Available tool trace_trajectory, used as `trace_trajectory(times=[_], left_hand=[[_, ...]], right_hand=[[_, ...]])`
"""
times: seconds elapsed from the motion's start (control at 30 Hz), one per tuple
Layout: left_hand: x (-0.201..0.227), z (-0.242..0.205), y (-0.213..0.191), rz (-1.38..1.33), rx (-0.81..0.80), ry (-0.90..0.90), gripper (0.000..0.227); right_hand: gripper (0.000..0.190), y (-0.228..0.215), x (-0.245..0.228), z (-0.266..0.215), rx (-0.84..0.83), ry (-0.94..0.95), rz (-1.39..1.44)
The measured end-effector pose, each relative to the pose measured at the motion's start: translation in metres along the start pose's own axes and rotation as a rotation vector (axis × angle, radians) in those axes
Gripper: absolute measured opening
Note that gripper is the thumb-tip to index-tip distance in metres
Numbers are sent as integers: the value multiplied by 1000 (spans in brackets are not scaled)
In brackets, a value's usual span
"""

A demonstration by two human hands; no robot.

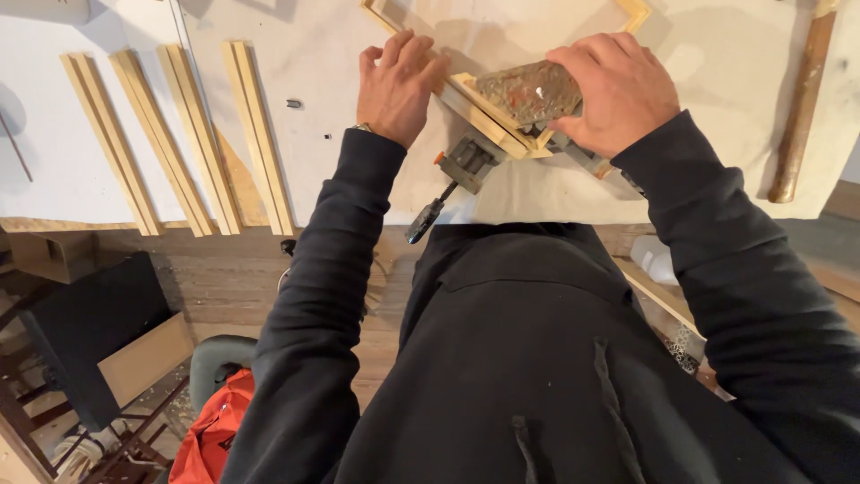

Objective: The recorder is assembling wooden frames by gluing pieces together and securing them using corner clamps and a hammer.

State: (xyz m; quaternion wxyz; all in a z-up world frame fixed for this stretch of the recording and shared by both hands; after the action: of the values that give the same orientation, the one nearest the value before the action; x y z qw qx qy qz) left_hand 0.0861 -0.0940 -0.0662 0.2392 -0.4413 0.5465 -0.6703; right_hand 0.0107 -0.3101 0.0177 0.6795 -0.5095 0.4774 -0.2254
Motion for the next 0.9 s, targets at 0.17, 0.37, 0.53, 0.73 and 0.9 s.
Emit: trace_trajectory(times=[0.17,0.37,0.53,0.73,0.9], left_hand=[[-6,-2,5,-33,78,-17,16],[-7,-4,5,-103,82,3,21],[-6,-3,3,-127,69,19,23],[-3,-6,2,-146,62,36,25],[2,-8,-3,-164,53,39,26]], right_hand=[[72,8,2,-1,-24,23,-46],[73,16,-1,-3,-25,10,-102],[71,24,0,-4,-4,-16,-151],[80,25,0,-8,9,-27,-179],[77,15,-2,-7,34,-41,-154]])
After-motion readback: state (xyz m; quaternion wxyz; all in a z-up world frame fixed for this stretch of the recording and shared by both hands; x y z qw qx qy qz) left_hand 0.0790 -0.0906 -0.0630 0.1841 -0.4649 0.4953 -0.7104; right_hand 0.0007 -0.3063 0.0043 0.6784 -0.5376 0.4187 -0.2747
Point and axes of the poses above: each hand's wrist, its own z-axis towards the middle knuckle, its own y-axis out of the palm, x = y × z, the point moved 9 cm from there along z, towards the middle knuckle, and after that the axes turned 14 degrees about -y, right-handed, at the moved point
